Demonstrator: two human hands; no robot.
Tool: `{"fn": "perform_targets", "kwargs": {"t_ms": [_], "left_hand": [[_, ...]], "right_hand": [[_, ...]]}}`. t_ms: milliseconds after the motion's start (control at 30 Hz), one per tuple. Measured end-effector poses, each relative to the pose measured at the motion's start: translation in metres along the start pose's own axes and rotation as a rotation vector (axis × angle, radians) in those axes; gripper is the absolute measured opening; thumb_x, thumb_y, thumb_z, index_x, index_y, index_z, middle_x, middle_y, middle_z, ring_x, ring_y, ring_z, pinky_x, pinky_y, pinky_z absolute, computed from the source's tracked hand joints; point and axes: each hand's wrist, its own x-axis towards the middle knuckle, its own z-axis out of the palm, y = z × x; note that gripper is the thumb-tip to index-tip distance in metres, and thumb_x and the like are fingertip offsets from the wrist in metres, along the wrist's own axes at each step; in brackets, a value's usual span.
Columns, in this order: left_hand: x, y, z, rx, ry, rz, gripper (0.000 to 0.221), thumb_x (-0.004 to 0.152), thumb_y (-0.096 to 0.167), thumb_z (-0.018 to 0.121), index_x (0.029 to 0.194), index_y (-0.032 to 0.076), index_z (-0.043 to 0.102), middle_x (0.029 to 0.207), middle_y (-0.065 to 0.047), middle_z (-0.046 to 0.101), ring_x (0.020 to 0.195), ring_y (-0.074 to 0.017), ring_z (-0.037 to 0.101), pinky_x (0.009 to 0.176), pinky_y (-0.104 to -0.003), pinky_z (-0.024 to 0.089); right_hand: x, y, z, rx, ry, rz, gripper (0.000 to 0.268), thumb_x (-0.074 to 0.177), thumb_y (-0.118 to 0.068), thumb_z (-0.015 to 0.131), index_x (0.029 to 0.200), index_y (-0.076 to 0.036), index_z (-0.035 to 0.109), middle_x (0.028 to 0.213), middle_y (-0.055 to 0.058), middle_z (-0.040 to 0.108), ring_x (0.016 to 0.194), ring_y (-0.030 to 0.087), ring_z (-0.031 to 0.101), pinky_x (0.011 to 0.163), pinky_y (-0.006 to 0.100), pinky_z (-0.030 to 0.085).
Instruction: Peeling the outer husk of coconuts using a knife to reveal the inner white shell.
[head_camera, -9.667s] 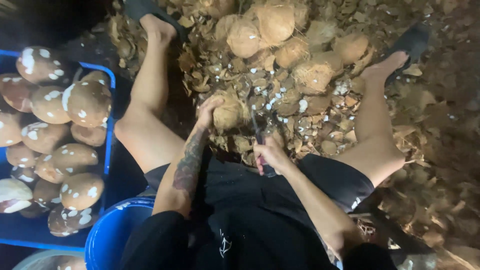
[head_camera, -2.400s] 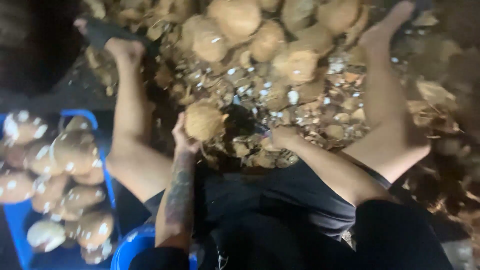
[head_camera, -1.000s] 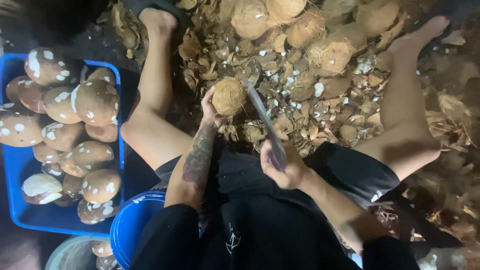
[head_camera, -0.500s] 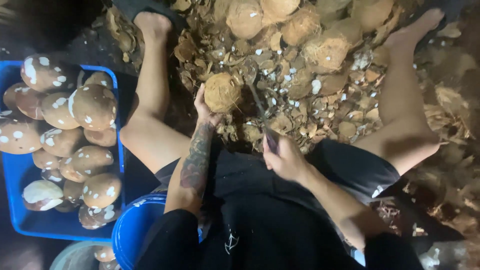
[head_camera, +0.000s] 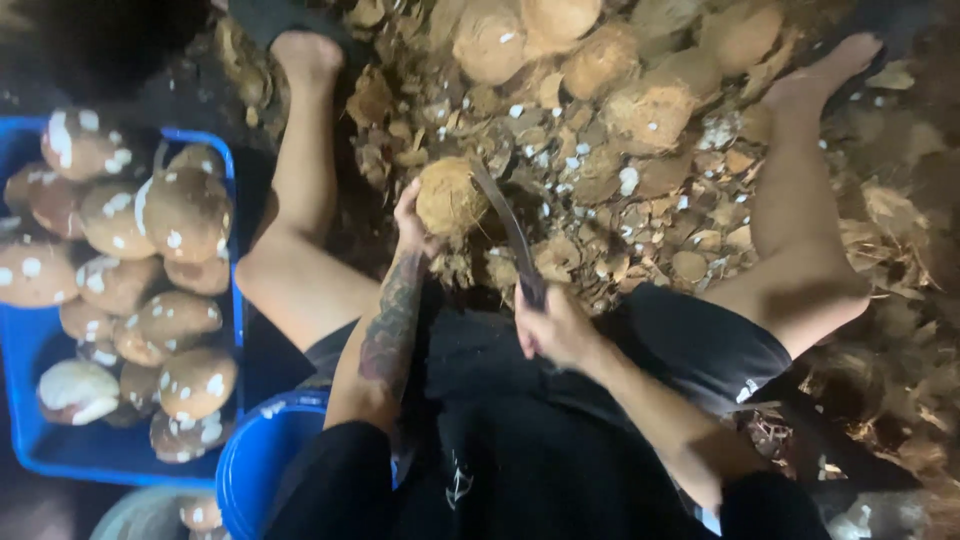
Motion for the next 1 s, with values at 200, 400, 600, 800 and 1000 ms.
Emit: {"fn": "perform_targets", "kwargs": {"t_ms": [200,400,600,800,1000], "left_hand": [[0.003,0.003,-0.008,0.015,0.011,0.037,0.064,0.083,0.051,0.077,0.132,0.011,0.072,0.129,-0.018,0.074,0.116,-0.0409,0.072,0.104,-0.060,0.058],[-0.029,0.007,0.015,0.006,-0.004,0.020,0.066,0.084,0.054,0.075,0.133,0.010,0.071,0.130,-0.017,0.074,0.118,-0.0388,0.073,0.102,-0.061,0.059],[-0.025,0.012,0.023,-0.094,-0.015,0.035,0.068,0.085,0.058,0.074,0.131,0.009,0.072,0.127,-0.021,0.074,0.115,-0.0438,0.073,0.100,-0.065,0.059],[-0.016,0.010,0.011,0.002,0.018,-0.016,0.072,0.083,0.059,0.079,0.136,0.011,0.069,0.133,-0.020,0.071,0.120,-0.0438,0.070,0.104,-0.064,0.056],[-0.030,0.008,0.023,0.142,0.017,-0.067,0.074,0.083,0.063,0.077,0.138,0.014,0.070,0.135,-0.020,0.071,0.118,-0.0412,0.071,0.101,-0.063,0.059]], "right_hand": [[0.026,0.055,-0.002,0.215,0.137,-1.087,0.011,0.086,-0.003,0.062,0.076,-0.007,0.062,0.070,0.010,0.071,0.056,0.023,0.063,0.055,0.030,0.051],[0.083,0.138,0.000,-0.355,0.022,0.206,0.030,0.087,-0.027,0.059,0.068,-0.005,0.065,0.044,0.011,0.061,0.043,0.026,0.069,0.050,0.041,0.055],[0.020,0.037,-0.022,-0.326,0.109,-0.113,0.014,0.079,-0.016,0.071,0.087,-0.007,0.063,0.053,0.013,0.065,0.045,0.025,0.071,0.045,0.032,0.053],[0.013,0.046,-0.007,0.886,-0.192,-0.381,0.019,0.079,-0.014,0.075,0.075,-0.008,0.058,0.072,0.003,0.057,0.063,0.015,0.062,0.053,0.026,0.052],[0.085,0.122,-0.007,-0.071,-0.078,-0.066,0.013,0.075,0.003,0.059,0.087,0.001,0.065,0.042,0.016,0.057,0.034,0.028,0.063,0.030,0.037,0.045]]}}
